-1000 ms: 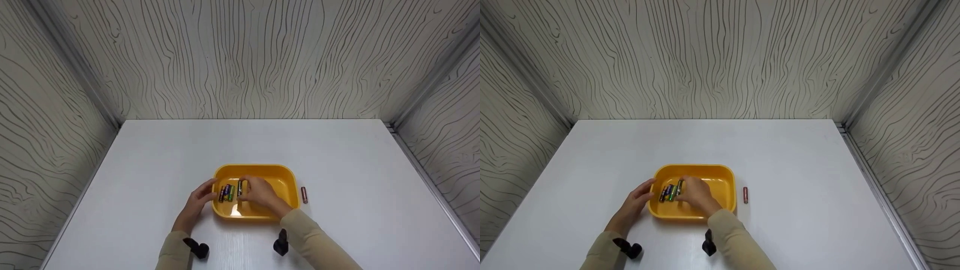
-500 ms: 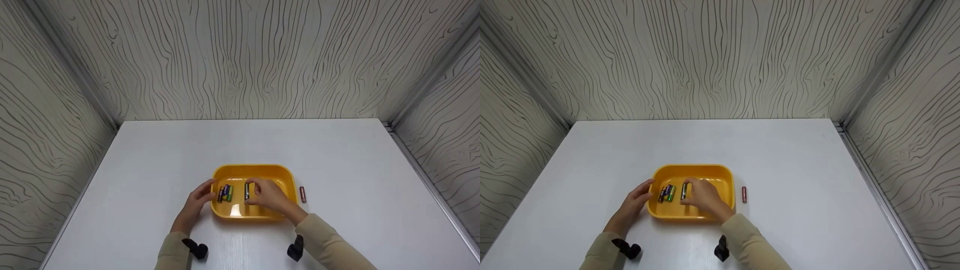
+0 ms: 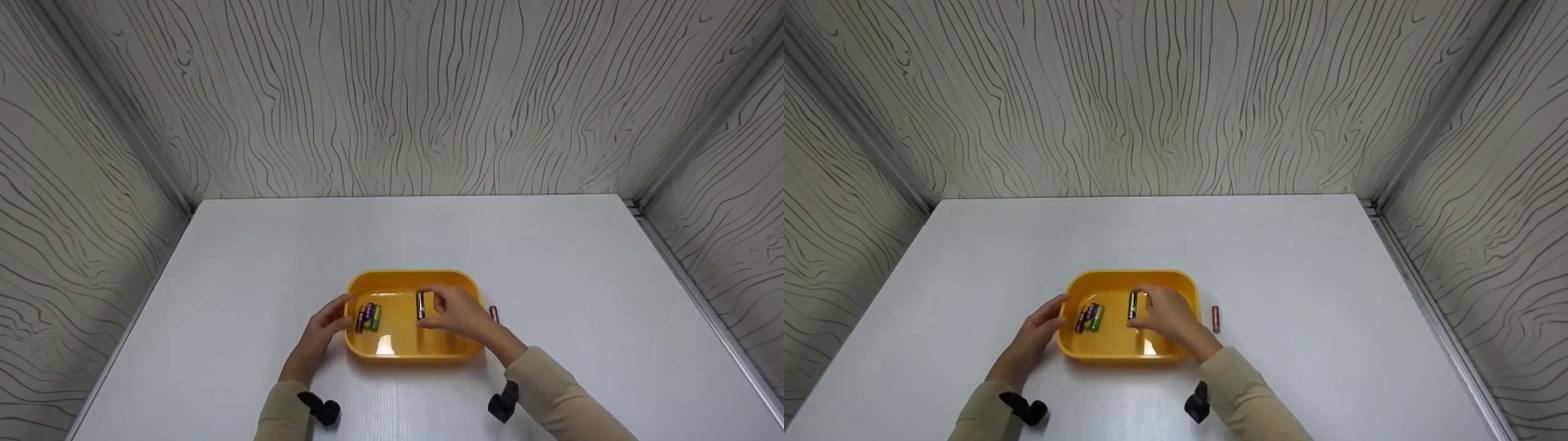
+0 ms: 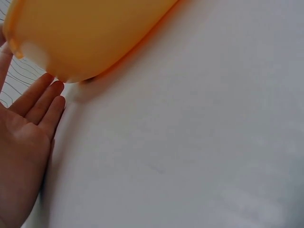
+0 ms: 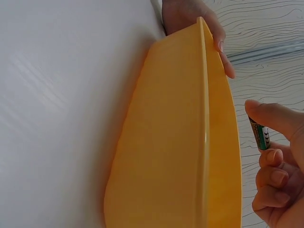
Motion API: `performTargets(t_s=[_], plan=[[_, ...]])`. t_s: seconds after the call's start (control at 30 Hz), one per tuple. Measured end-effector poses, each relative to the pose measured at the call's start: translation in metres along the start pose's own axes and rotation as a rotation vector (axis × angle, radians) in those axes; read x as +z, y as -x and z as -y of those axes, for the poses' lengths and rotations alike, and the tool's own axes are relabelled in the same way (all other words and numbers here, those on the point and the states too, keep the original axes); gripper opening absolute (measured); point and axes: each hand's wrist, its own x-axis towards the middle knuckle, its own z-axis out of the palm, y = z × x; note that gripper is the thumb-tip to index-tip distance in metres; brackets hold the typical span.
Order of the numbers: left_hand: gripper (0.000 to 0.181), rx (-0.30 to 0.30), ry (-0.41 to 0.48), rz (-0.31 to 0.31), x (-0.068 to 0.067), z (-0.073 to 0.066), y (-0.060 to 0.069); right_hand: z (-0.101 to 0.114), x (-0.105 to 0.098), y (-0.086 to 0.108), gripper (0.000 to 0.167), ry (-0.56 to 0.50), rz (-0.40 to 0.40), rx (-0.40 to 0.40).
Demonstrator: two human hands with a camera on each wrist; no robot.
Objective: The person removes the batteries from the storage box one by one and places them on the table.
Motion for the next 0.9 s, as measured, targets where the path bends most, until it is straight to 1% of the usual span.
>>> performTargets(t_s=[0.13, 0.4, 0.6, 0.9], plan=[[0.055, -0.011, 0.003, -0.001, 0.000, 0.000, 0.001, -0.005, -0.006, 0.005, 0.060, 0.001, -0.008, -0.034], [0.055, -0.023, 0.005, -0.006, 0.000, 0.000, 0.000, -0.015, -0.015, 0.013, 0.057, -0.020, -0.030, -0.020], [0.055, -0.007, 0.010, -0.018, 0.000, 0.001, -0.002, -0.022, -0.020, 0.019, 0.056, -0.035, -0.030, -0.037], [0.055, -0.009, 0.004, -0.021, 0.001, 0.001, -0.001, -0.037, -0.033, 0.031, 0.055, -0.036, -0.062, -0.021]])
